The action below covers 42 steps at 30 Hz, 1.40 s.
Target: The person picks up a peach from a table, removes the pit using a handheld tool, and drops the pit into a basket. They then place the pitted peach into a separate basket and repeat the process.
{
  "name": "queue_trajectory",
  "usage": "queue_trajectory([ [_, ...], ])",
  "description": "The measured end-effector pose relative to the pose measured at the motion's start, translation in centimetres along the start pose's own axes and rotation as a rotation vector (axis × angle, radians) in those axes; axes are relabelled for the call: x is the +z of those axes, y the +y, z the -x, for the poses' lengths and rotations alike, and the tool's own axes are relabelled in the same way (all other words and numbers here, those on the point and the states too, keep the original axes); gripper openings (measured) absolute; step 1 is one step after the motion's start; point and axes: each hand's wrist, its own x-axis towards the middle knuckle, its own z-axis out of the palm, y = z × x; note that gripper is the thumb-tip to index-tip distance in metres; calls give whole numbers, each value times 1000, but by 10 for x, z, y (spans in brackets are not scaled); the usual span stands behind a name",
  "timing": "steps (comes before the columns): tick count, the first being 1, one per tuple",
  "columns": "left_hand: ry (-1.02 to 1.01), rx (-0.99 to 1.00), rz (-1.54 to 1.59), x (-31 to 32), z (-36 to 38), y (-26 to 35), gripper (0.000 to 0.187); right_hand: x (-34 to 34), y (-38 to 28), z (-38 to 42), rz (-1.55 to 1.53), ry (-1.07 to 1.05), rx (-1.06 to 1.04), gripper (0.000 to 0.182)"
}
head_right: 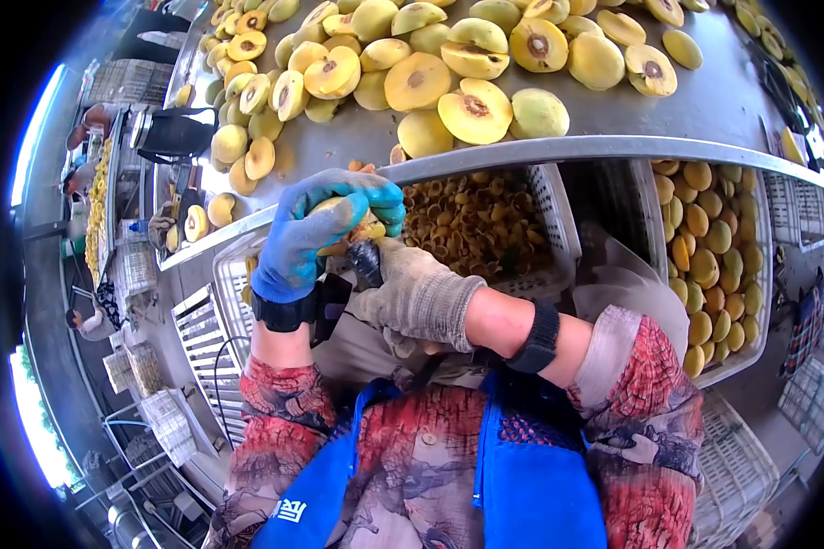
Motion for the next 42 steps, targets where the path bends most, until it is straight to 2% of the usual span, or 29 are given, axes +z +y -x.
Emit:
queue_trajectory([
  [4, -39, -27, -22, 2, -2, 2, 25, -1, 4, 1, -14, -33, -20, 47],
  [7, -68, -58, 40, 1, 0, 3, 25, -4, 13, 2, -296, -206, -58, 33],
  [10, -61, -71, 69, 5, 2, 3, 24, -7, 19, 0, -295, -285, -46, 35],
  [13, -74, -38, 98, 6, 2, -1, 24, -4, 8, 6, -76, -115, 45, 29],
  [16, -120, -18, 137, 5, 1, -2, 24, -7, 17, 7, -254, -206, -9, 22],
  [18, -139, -4, 178, 8, 3, 2, 24, -11, 17, 12, -395, -384, -25, 19],
  [21, -182, 121, 267, 13, 3, -1, 27, -17, 20, 13, -563, -579, -62, 17],
  [22, -146, 160, 277, 17, 1, -2, 34, -19, 20, 13, -609, -630, -80, 17],
  [23, -109, 201, 287, 22, -1, -5, 41, -18, 16, 15, -610, -595, -108, 17],
  [25, -76, 268, 294, 22, -8, -13, 54, -15, 7, 19, -349, -343, -128, 15],
  [27, 68, 240, 336, 25, -14, -15, 56, -11, -5, 18, -122, -114, -111, 20],
  [28, 144, 223, 358, 26, -17, -16, 57, -9, 3, 8, 179, 98, -329, 23],
  [29, 209, 159, 520, 27, -19, -16, 57, -8, 22, -11, 479, 313, -545, 28],
  [30, 226, 187, 585, 29, -18, -12, 54, -5, 26, -18, 777, 533, -758, 32],
  [31, 243, 184, 652, 26, -20, -10, 52, -6, 27, -18, 848, 452, -511, 36],
  [32, 261, 181, 719, 22, -21, -10, 49, -7, 27, -15, 901, 444, -515, 30],
  [35, 349, 270, 650, 10, -10, 2, 48, -20, 37, -18, 1153, 440, -484, 14],
  [37, 440, 281, 524, -8, 11, 14, 45, -33, 48, -33, 1486, 380, -259, 17],
  [38, 513, 274, 453, -17, 26, 21, 43, -46, 57, -42, 1513, 254, -16, 18],
  [40, 687, 308, 122, -55, 61, 18, 37, -48, 73, -41, 1593, 314, 10, 17],
  [42, 629, 109, -1202, -110, 100, 16, 32, -45, 62, -31, 1583, 321, -128, 17],
])
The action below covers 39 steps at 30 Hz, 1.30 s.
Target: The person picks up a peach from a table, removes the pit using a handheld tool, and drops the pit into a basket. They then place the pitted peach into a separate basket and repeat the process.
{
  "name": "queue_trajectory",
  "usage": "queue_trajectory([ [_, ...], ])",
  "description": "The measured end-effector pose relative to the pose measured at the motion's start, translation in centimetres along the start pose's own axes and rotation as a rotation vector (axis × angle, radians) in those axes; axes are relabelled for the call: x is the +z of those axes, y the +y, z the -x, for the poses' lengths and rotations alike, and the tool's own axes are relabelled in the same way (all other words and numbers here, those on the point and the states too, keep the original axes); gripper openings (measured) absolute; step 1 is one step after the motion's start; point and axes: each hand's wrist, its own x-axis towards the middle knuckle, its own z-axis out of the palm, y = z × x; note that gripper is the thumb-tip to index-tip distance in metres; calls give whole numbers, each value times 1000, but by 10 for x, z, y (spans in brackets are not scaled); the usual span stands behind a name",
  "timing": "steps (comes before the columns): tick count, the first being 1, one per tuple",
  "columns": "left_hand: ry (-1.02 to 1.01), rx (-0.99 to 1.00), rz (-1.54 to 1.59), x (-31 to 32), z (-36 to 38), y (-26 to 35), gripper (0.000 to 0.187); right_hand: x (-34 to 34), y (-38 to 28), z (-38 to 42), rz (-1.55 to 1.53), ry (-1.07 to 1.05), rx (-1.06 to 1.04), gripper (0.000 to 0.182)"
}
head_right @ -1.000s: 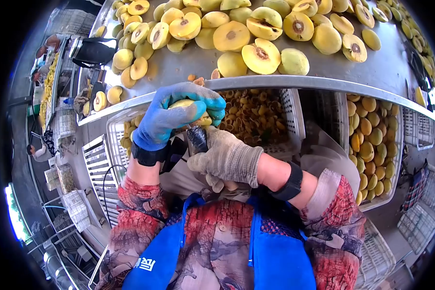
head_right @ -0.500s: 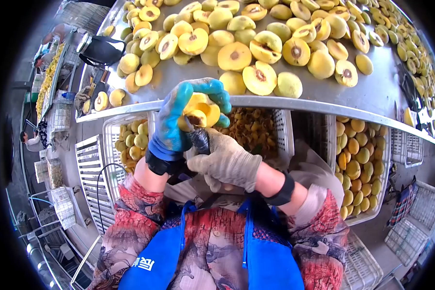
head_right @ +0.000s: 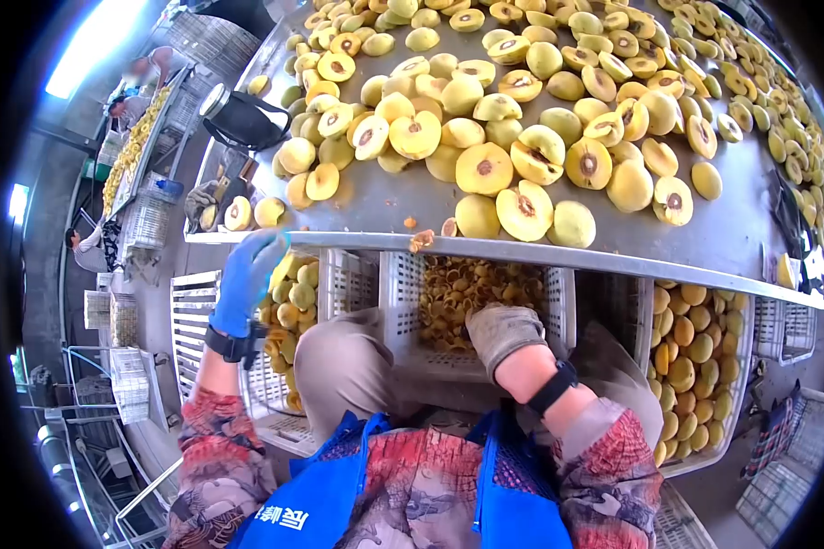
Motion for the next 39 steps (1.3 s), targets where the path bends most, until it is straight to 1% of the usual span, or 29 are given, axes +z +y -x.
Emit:
queue_trajectory([
  [2, 143, 157, -298, 0, -5, -45, 32, -8, -5, 4, -13, 63, -56, 16],
  [3, 219, 235, -442, 1, -9, -55, 33, -11, -9, 5, -7, 80, -76, 16],
  [4, 223, 173, -297, -1, -18, -42, 37, -13, -13, 5, 6, 98, -95, 16],
  [5, 229, 114, -151, 0, -32, -22, 40, -8, -18, -2, 48, 46, -89, 17],
  [6, 234, 60, -3, 5, -49, -3, 43, -8, -20, -3, 18, 45, -95, 16],
  [8, 277, 337, -59, 30, -107, 19, 51, -11, -22, -4, -41, 45, -107, 16],
  [10, 237, 420, -20, 56, -149, 17, 56, -18, -22, -4, -174, 39, -131, 16],
  [12, 199, 466, -207, 80, -175, 7, 55, -22, -20, -4, -253, 40, -107, 16],
  [14, -60, 384, -64, 74, -182, 18, 51, -20, -18, -5, -299, 69, -137, 18],
  [15, -62, 382, -35, 74, -181, 18, 50, -33, -19, -4, -325, 3, -129, 23],
  [17, -72, 375, 33, 79, -176, 14, 49, -41, -22, -3, -369, 54, -160, 23],
  [18, -72, 354, -5, 79, -172, 17, 48, -42, -23, -2, -393, 74, -172, 23],
  [19, -73, 334, -39, 81, -169, 21, 48, -42, -23, -6, -426, 36, -170, 31],
  [20, -74, 314, -73, 82, -164, 25, 47, -41, -23, -9, -472, 46, -177, 34],
  [22, -158, 272, -42, 86, -153, 26, 49, -41, -26, -13, -564, 66, -194, 40],
  [24, -239, 235, -14, 91, -146, 26, 51, -47, -29, -15, -609, 29, -129, 43],
  [25, -197, 234, -5, 93, -145, 27, 53, -50, -30, -16, -631, 11, -96, 45],
  [28, -219, 180, -22, 85, -138, 38, 50, -66, -32, -6, -707, 148, 43, 43],
  [29, -162, 178, -2, 82, -136, 40, 47, -68, -29, -5, -787, 209, 48, 45],
  [32, -183, -2, 312, 53, -129, 60, 49, -59, -17, -10, -1028, 381, 38, 48],
  [33, -66, 77, 380, 56, -126, 56, 43, -46, -10, -20, -1103, 435, 20, 48],
  [34, -108, 54, 502, 56, -122, 58, 41, -41, -7, -25, -1180, 490, 3, 49],
  [35, -149, 30, 625, 54, -116, 63, 40, -41, -5, -26, -1153, 564, -13, 44],
  [36, -187, 6, 749, 50, -109, 69, 38, -52, -8, -20, -1346, 545, -29, 41],
  [37, -278, -46, 960, 46, -99, 79, 35, -69, -13, -10, -1538, 522, -47, 39],
  [38, -284, -28, 1037, 50, -91, 84, 36, -79, -16, -4, -1727, 495, -67, 36],
  [39, -289, -8, 1114, 56, -82, 89, 37, -77, -14, -10, -1771, 545, -100, 32],
])
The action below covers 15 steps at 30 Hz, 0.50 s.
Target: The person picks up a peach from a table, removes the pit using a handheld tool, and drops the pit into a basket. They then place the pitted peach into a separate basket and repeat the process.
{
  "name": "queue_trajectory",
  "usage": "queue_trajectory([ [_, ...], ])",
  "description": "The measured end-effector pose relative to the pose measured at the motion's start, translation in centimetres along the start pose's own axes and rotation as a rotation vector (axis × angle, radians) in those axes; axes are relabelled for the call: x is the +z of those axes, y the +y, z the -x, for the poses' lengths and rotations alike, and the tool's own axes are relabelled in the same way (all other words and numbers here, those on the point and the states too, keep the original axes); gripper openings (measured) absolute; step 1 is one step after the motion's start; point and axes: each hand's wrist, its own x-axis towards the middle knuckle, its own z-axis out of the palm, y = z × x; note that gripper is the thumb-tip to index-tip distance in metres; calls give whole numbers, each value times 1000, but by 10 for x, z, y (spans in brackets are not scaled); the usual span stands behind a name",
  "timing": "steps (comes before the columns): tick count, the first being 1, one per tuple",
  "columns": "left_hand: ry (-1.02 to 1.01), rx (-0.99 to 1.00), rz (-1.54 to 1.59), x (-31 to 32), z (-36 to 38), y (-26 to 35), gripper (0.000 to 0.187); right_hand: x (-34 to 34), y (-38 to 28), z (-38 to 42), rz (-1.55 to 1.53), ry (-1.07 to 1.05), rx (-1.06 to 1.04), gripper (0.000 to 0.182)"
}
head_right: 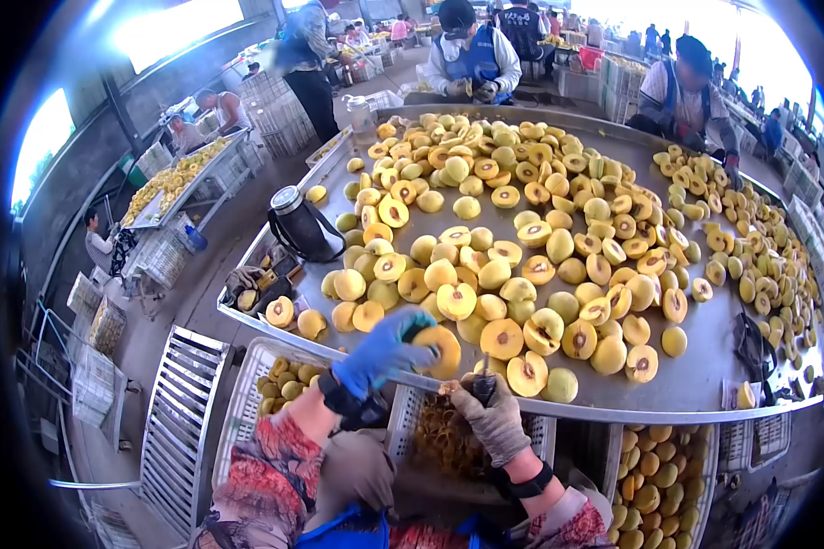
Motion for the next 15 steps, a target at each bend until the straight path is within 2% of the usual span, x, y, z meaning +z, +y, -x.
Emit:
queue_trajectory([
  [3, -31, -39, 140, 25, 16, -2, 39, -13, 9, -5, -94, 18, -22, 34],
  [4, -16, 1, 146, 31, 19, -7, 39, -7, 10, -9, -167, 16, -131, 33],
  [6, 52, 29, 170, 45, 23, -10, 36, -5, -10, 1, -171, -2, 59, 29],
  [7, 23, 71, 198, 47, 20, -15, 33, -5, -12, 2, -181, -18, 131, 27],
  [10, 204, 134, 340, 56, 24, -25, 26, -2, 11, -8, -416, -121, -34, 25],
  [12, 296, 155, 526, 68, 24, -39, 21, 8, -5, 0, -491, -81, 140, 32],
  [13, 276, 47, 618, 64, 29, -38, 20, 15, -18, 3, -467, -20, 309, 36],
  [14, 226, 147, 332, 67, 41, -22, 21, 19, -11, 1, -503, -55, 172, 36],
  [15, 222, 223, 123, 66, 38, -30, 22, 20, -12, 1, -482, -50, 200, 29],
])
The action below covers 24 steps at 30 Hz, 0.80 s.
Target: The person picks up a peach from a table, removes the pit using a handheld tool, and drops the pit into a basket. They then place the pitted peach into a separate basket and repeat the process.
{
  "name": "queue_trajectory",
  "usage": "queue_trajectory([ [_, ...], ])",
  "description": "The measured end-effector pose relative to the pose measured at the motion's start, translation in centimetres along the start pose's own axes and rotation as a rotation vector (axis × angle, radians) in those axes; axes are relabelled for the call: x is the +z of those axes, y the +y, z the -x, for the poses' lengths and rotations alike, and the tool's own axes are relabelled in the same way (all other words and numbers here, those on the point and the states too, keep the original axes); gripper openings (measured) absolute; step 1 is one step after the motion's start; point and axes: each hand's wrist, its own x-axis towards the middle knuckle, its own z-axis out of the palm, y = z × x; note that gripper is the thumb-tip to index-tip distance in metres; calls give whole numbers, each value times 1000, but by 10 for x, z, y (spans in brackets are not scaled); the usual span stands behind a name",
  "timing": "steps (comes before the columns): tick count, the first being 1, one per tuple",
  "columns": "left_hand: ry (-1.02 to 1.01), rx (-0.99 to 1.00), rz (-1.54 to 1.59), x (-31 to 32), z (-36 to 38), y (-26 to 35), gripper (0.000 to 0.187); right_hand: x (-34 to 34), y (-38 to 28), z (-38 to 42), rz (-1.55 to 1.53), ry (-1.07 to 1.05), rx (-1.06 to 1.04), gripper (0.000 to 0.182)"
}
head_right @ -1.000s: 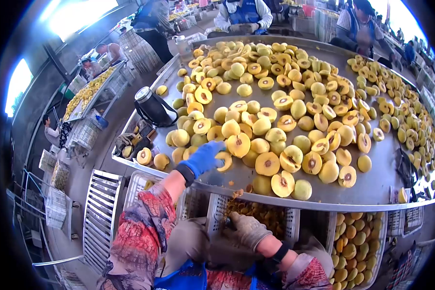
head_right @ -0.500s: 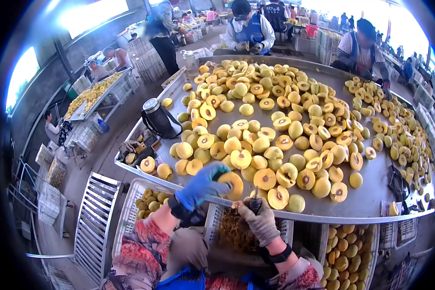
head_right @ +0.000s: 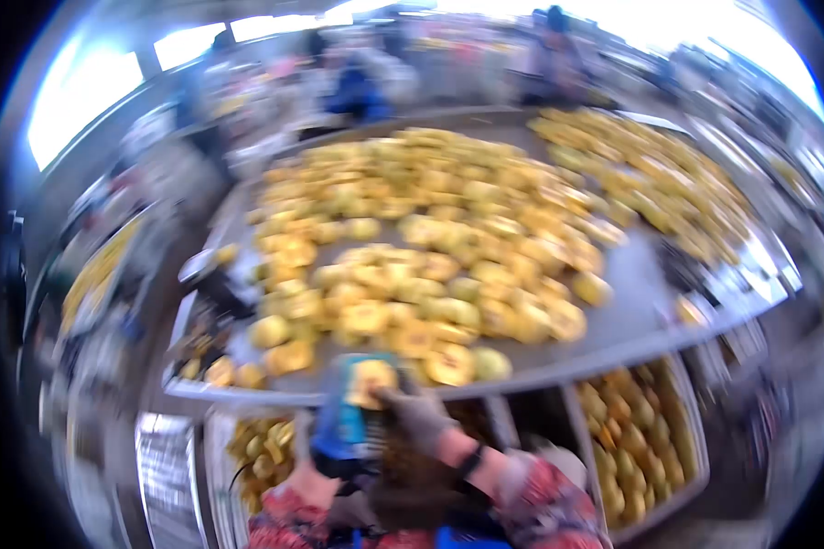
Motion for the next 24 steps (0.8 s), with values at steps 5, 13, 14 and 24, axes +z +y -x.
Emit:
queue_trajectory([
  [5, 8, -124, 450, 7, -10, -33, 39, -21, 24, -16, 320, 41, -268, 56],
  [13, 22, -183, 523, 14, -18, -27, 53, -44, 44, -40, 562, 43, -322, 68],
  [14, 6, -165, 499, 9, -18, -31, 52, -34, 28, -22, 567, 18, -300, 68],
  [24, -46, -151, 433, 18, -26, -14, 42, -42, 26, -14, 771, 125, -212, 54],
])
